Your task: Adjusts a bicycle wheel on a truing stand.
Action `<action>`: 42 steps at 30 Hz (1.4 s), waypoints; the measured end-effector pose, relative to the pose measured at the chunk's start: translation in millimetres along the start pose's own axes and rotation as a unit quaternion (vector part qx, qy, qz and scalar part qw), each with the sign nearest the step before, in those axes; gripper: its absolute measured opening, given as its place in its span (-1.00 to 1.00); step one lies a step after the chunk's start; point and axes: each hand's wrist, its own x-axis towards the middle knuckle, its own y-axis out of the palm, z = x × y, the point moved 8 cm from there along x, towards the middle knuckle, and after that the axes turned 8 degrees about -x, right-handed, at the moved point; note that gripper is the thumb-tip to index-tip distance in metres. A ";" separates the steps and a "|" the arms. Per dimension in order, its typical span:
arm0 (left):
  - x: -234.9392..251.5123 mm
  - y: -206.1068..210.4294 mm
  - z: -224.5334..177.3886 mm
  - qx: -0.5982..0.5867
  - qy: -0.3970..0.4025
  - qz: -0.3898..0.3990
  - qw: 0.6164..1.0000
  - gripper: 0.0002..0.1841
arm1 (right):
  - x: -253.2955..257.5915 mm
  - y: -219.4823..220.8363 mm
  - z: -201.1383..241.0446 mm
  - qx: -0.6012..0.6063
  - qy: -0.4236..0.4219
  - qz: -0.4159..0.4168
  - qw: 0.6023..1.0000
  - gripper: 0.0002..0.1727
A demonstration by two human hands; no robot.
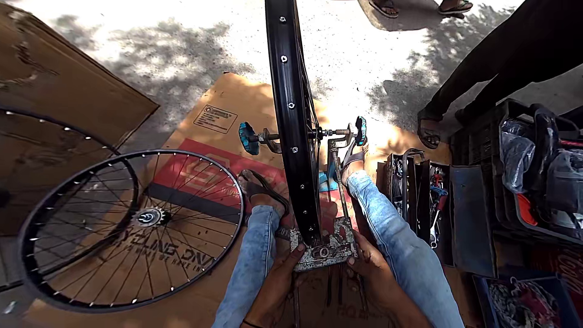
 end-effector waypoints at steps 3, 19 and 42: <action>2.3 -0.8 -1.1 0.004 -0.003 0.008 1.000 -0.63 | -1.0 1.0 -2.6 -0.017 0.016 -0.033 0.999 -0.20; 4.4 -2.7 9.0 -0.070 -0.006 0.097 0.993 -0.76 | -0.6 -4.8 0.2 -0.152 0.057 -0.226 0.961 -0.58; 14.4 2.8 -6.7 0.048 0.090 0.050 0.994 -0.68 | 17.9 -9.9 9.1 -0.194 0.087 -0.240 0.947 -0.56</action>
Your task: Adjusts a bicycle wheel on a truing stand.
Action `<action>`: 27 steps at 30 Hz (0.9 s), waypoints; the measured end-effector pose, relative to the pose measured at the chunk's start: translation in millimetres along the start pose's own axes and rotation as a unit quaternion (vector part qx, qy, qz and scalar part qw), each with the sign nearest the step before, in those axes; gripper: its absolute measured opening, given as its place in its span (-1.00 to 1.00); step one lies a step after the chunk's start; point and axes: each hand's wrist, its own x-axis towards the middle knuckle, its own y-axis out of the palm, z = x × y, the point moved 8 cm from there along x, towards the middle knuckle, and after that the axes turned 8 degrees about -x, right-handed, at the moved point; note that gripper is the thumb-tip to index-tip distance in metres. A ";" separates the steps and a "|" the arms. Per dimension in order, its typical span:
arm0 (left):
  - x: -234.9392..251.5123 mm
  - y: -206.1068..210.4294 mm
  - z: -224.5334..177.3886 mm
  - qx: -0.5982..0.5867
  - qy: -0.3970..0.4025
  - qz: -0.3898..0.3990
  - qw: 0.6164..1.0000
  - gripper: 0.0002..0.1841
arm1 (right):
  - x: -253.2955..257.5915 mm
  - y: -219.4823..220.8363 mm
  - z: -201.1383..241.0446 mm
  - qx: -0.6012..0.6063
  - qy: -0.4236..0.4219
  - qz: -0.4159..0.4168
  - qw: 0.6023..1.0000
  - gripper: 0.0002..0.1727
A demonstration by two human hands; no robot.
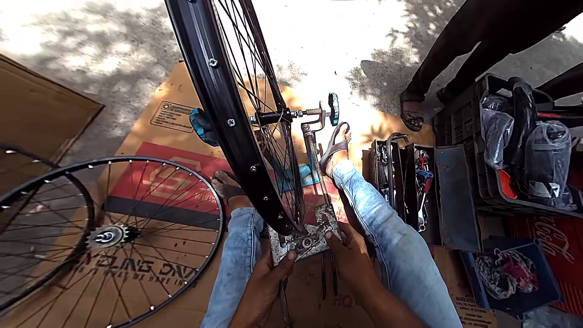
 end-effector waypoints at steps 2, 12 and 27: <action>0.0 0.3 0.1 -0.008 -0.005 -0.008 1.000 -0.76 | 0.7 -0.2 0.9 0.001 -0.005 0.003 1.000 -0.57; -1.5 -8.3 -9.4 0.029 0.010 -0.039 0.999 -0.83 | -18.8 -24.4 -75.0 0.180 0.063 -0.170 0.967 -0.70; 27.8 10.1 -107.3 0.227 -0.019 -0.175 0.958 -0.76 | 74.4 58.9 -263.9 -0.492 0.138 -0.043 0.859 0.15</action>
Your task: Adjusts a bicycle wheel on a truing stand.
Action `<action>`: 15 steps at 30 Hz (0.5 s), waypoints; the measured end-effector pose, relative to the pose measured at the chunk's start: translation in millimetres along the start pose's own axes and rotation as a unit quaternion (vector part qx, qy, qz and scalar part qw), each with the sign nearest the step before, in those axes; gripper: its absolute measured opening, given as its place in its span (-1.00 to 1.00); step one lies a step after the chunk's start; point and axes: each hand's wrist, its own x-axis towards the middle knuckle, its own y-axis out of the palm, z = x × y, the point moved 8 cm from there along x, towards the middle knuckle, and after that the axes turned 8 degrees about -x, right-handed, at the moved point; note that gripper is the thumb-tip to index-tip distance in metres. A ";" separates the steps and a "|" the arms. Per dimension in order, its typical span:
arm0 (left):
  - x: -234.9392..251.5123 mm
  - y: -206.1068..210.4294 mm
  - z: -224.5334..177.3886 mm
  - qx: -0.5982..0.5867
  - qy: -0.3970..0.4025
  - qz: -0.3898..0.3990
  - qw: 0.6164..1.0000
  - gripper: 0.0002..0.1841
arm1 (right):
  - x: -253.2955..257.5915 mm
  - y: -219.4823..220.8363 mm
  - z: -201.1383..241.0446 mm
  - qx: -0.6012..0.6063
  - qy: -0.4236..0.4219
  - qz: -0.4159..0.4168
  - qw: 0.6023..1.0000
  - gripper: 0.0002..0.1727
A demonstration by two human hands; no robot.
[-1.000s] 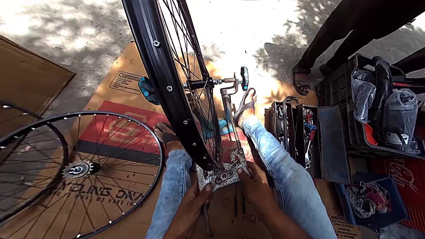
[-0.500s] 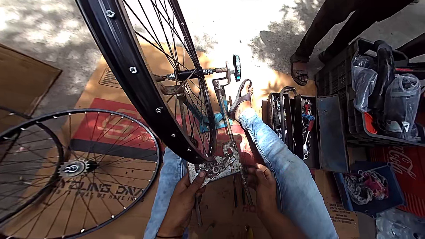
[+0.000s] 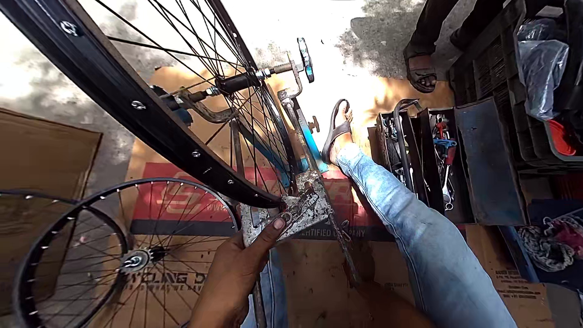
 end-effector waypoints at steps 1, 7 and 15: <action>2.6 -0.7 -5.1 0.018 0.000 -0.005 1.000 -0.73 | -1.0 4.1 -1.3 0.000 0.003 0.000 1.000 0.14; 16.1 -9.4 -18.6 0.064 -0.017 0.027 0.997 -0.55 | -3.7 2.6 -11.3 0.099 0.060 0.050 0.992 -0.08; 23.1 -0.4 -39.9 0.072 -0.048 0.019 0.996 -0.53 | -95.4 -83.0 89.8 0.682 -0.069 0.159 0.711 -0.41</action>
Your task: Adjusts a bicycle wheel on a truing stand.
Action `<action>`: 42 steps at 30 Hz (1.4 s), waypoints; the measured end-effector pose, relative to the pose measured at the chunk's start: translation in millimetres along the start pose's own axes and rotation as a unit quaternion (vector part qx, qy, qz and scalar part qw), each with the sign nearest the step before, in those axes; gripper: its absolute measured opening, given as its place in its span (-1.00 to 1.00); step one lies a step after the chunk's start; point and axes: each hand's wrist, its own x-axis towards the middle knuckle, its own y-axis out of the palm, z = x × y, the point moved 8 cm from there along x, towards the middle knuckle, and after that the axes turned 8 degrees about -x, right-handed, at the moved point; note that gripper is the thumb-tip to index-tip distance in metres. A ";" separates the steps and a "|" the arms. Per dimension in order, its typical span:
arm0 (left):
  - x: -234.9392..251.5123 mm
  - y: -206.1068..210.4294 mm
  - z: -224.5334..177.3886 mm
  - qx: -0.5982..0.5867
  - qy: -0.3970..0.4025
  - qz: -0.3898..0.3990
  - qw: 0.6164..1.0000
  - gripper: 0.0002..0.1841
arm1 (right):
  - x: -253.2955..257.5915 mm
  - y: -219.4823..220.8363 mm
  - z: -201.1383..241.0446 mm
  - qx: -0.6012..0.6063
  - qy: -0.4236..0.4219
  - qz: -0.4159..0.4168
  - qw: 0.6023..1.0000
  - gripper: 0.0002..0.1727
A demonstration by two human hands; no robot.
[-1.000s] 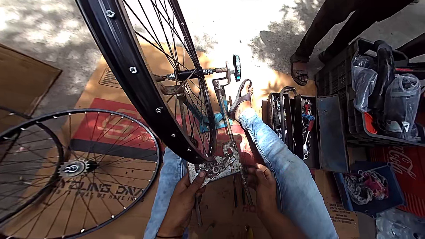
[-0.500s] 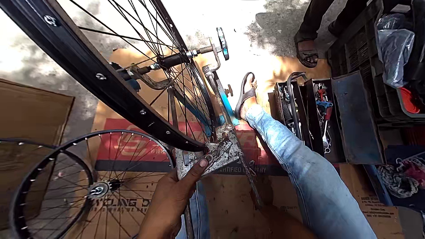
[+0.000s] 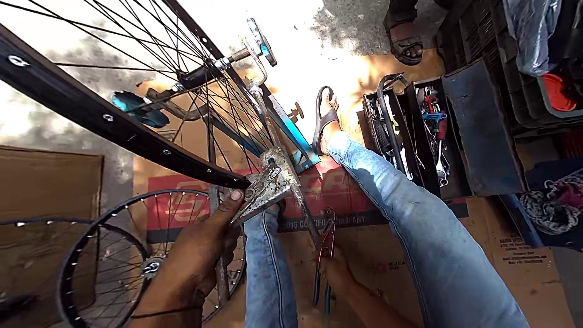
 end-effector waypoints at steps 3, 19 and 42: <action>3.6 -3.4 -11.2 0.029 -0.012 0.015 0.999 -0.48 | -31.8 40.1 59.3 0.022 0.000 0.157 0.987 -0.24; 31.2 -19.8 -65.7 0.063 -0.014 0.022 0.998 -0.41 | -65.0 108.7 196.0 0.266 0.052 0.417 0.868 -0.24; 2.2 -4.5 -31.6 0.090 0.054 0.001 0.994 -0.50 | -59.1 60.8 162.2 0.101 0.010 0.424 0.900 -0.29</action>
